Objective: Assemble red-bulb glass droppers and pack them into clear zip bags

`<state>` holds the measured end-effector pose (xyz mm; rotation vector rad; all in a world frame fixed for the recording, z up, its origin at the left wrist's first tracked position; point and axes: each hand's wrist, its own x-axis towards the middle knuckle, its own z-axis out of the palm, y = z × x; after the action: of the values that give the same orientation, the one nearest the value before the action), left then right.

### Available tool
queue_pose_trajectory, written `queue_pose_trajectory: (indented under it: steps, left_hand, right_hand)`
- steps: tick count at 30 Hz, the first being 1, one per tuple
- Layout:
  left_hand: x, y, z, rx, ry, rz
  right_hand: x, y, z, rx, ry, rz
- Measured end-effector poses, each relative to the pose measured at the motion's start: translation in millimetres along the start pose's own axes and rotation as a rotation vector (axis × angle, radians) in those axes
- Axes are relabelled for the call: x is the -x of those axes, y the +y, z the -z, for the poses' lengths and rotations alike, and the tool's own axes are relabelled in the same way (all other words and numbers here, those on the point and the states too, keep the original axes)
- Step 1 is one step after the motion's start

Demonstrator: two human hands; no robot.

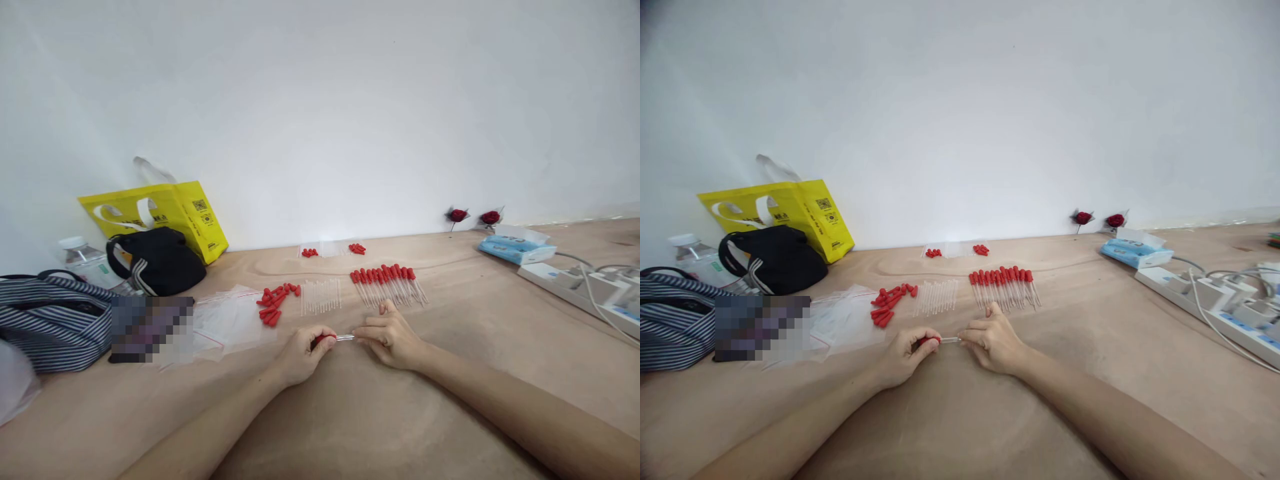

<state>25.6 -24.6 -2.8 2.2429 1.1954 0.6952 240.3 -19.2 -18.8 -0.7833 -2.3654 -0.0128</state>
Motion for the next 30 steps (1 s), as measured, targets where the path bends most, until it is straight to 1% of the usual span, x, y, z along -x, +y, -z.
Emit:
queue_pose_trajectory:
  steps: [3, 5, 9, 12, 16, 19, 22, 25, 28, 30]
  left_hand:
    - [0.6, 2.8, 0.3, -0.070, 0.032, -0.041]
    - [1.4, 3.2, -0.1, -0.138, 0.042, -0.099]
    - [3.7, 2.0, -1.7, -0.231, 0.015, -0.256]
    - [5.1, 0.9, -3.0, -0.263, 0.008, -0.305]
    - [4.1, -1.6, -3.9, -0.291, -0.009, -0.332]
    - [1.4, -4.2, -1.8, -0.284, -0.017, -0.348]
    - [-0.5, -5.9, 0.8, -0.232, 0.029, -0.277]
    - [0.0, -5.8, 1.0, -0.206, 0.056, -0.227]
    - [1.8, -4.1, -0.2, -0.200, 0.033, -0.241]
    - [2.5, -3.5, 0.2, -0.203, 0.050, -0.233]
  right_hand:
    - [0.4, -4.1, -0.2, -0.019, -0.022, -0.038]
    - [0.5, -6.5, -0.3, -0.034, -0.039, -0.058]
    - [0.6, -9.5, -1.3, -0.041, -0.066, -0.072]
    - [0.8, -11.7, -2.2, -0.060, -0.098, -0.093]
    - [0.8, -15.8, -2.1, -0.091, -0.142, -0.138]
    - [-0.9, -17.0, -1.1, -0.109, -0.140, -0.168]
    - [-3.1, -15.6, 0.7, -0.120, -0.110, -0.188]
    - [-3.5, -13.9, 3.1, -0.095, -0.090, -0.171]
    - [-2.1, -14.3, 4.4, -0.017, -0.086, -0.116]
    - [-2.0, -14.5, 4.1, 0.031, -0.088, -0.096]
